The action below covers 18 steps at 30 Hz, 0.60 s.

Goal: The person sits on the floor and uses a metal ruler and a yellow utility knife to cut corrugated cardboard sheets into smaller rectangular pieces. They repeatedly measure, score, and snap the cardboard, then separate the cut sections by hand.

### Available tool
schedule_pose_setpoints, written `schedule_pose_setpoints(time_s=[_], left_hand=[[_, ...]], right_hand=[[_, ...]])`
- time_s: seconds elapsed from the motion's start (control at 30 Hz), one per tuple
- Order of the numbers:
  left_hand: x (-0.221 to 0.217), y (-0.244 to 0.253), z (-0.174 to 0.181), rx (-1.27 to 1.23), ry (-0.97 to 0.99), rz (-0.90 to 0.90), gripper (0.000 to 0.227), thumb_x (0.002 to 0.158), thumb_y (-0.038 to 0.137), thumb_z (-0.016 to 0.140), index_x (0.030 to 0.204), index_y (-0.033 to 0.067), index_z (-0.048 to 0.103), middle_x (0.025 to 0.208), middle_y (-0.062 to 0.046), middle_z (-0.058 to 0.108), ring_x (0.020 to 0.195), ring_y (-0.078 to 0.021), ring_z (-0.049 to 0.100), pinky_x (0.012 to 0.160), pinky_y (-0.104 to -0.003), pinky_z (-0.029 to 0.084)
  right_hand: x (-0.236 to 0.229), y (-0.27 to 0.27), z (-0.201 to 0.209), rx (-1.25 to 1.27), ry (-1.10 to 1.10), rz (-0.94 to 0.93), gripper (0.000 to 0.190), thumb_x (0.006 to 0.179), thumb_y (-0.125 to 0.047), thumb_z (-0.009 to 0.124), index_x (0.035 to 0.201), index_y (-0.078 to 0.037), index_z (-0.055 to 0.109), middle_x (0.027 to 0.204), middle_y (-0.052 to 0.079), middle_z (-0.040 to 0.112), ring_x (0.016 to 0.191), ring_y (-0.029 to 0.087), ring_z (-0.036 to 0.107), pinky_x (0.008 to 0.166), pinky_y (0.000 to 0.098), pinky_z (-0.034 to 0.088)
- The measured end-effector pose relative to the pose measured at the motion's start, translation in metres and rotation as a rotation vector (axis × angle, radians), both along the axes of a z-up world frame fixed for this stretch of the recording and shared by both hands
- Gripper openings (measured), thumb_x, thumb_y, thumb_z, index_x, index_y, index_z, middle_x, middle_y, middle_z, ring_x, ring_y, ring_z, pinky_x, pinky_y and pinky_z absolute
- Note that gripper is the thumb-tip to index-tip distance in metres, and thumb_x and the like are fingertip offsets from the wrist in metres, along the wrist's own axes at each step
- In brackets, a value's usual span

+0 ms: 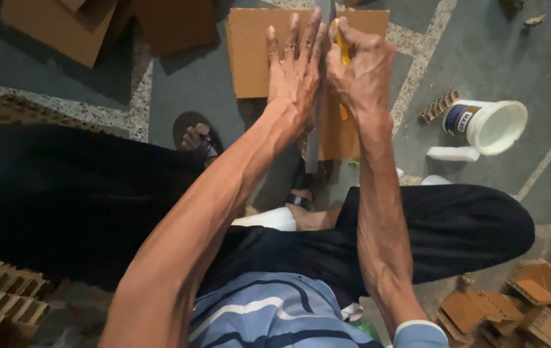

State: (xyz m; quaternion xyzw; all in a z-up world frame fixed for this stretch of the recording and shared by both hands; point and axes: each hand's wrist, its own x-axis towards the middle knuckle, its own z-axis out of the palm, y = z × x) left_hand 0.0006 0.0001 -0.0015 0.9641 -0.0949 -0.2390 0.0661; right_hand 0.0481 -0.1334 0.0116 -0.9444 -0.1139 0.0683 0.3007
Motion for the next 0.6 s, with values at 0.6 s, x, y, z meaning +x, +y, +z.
schedule_pose_setpoints(time_s=[0.6], left_hand=[[0.002, 0.002, 0.016, -0.037, 0.039, -0.023, 0.163, 0.043, 0.055, 0.096, 0.166, 0.001, 0.004, 0.172, -0.02, -0.005, 0.157, -0.0451, -0.004, 0.124, -0.067, 0.0]], right_hand=[[-0.108, -0.003, 0.065, 0.051, 0.071, -0.082, 0.037, 0.09, -0.004, 0.064, 0.125, 0.001, 0.072, 0.089, 0.024, 0.074, 0.074, 0.033, 0.076, 0.066, 0.0386, 0.057]])
